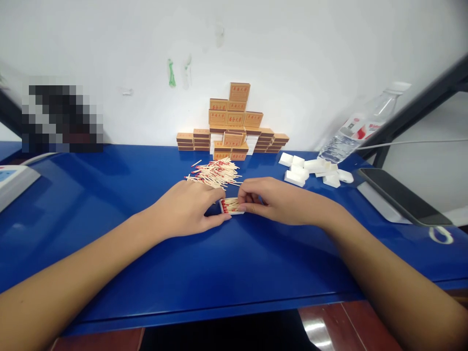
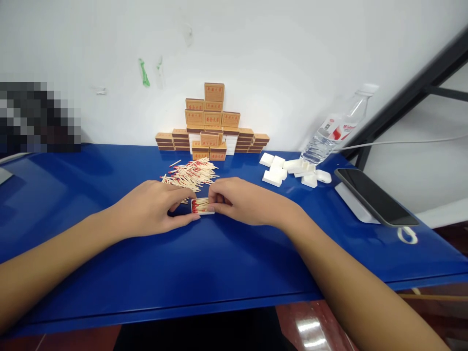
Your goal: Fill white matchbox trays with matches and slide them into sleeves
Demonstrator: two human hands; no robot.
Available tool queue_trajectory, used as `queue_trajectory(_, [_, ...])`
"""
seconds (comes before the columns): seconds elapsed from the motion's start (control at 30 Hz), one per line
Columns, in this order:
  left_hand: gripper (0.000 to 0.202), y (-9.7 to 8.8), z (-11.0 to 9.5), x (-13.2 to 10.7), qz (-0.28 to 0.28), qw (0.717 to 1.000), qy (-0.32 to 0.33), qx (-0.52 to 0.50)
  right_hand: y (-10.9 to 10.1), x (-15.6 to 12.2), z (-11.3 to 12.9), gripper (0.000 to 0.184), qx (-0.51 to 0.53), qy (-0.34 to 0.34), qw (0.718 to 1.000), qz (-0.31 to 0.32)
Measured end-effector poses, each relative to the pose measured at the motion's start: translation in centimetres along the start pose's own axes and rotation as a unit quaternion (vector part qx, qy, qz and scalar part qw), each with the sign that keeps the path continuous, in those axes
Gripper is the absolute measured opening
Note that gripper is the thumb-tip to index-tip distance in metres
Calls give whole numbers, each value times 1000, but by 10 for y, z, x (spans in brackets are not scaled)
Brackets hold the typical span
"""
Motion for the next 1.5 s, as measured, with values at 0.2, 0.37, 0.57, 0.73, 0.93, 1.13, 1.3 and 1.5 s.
queue_trajectory(0.2, [32,1,-1,1,5,1000,0,-5,0,1,2,19,7,4,1000,-3])
queue_trajectory(0.37, [33,0,-1,0,9,1000,1,-5,5,6,11,20,34,3,999,-15])
queue_trajectory(0.57, [31,0,-1,-1,6,1000,0,-1,-4,7,14,15,16,0,998,-56])
queue_trajectory(0.73, [31,0,-1,0,5,1000,3,4,-3,3,13,7,0,-8,1000,-28])
queue_trajectory(0.93, [31,0,-3,0,4,1000,13,-4,1,3,11,11,-11,-1,1000,-15])
queue_trajectory(1.13, [32,0,-1,0,0,1000,7,-3,-1,6,13,15,11,-15,999,-39])
queue_trajectory(1.3, [30,0,-4,-1,-1,1000,19,-8,0,8,13,13,15,-14,998,-59])
queue_trajectory(1.5, [31,0,-5,-1,-7,1000,15,-1,4,10,14,17,22,-9,999,-44])
Point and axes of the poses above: each hand's wrist, its own x-axis towards the middle knuckle, its own y-axis out of the palm, z = x × y, the point moved 8 cm from there along x, towards the middle knuckle, and after that the axes turned 9 degrees about -y, right-handed, at the moved point
